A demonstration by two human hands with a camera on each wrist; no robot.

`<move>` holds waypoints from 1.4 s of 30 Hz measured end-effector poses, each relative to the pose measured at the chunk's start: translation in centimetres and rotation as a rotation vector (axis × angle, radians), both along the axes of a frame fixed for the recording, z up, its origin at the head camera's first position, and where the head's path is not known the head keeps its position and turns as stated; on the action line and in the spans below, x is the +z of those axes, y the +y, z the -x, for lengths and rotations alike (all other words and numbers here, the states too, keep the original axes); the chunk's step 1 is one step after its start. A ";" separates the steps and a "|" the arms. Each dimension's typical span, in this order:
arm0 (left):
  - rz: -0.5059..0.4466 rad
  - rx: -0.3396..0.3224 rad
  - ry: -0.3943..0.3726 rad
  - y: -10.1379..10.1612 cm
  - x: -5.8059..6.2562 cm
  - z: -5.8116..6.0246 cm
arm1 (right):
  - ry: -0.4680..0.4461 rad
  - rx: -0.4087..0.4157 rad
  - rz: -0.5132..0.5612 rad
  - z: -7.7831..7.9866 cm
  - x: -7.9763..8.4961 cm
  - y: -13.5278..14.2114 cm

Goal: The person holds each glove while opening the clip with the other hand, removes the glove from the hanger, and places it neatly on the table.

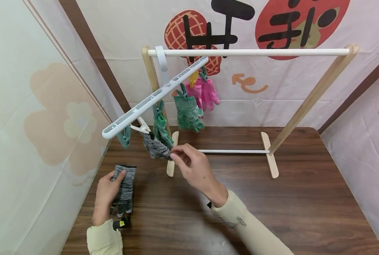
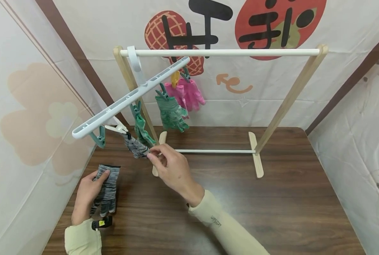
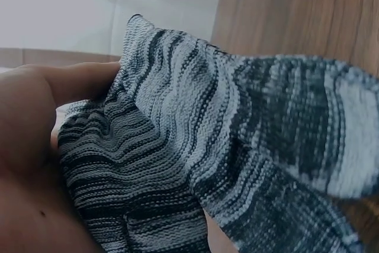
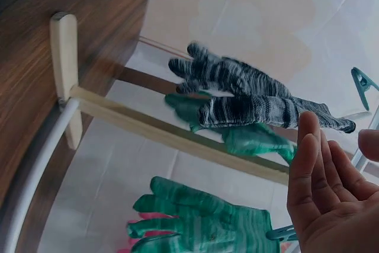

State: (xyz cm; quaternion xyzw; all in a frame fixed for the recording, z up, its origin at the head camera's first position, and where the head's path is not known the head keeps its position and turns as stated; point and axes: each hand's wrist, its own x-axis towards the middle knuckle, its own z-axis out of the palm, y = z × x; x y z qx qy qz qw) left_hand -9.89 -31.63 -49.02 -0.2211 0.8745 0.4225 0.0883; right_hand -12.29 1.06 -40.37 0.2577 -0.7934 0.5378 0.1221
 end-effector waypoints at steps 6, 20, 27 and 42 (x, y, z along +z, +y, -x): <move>0.063 -0.035 -0.029 -0.8 -0.7 0.6 | -0.026 -0.022 -0.015 0.1 -0.6 0.9; 0.257 -0.056 -0.114 -2.4 -3.1 0.7 | -0.104 -0.080 -0.051 0.3 -2.8 3.0; 0.286 -0.041 -0.073 -1.9 -3.9 1.2 | -0.137 -0.091 -0.042 0.6 -3.1 3.5; 0.415 0.151 0.301 1.4 -4.6 -0.9 | -0.158 -0.124 -0.059 0.6 -3.8 4.3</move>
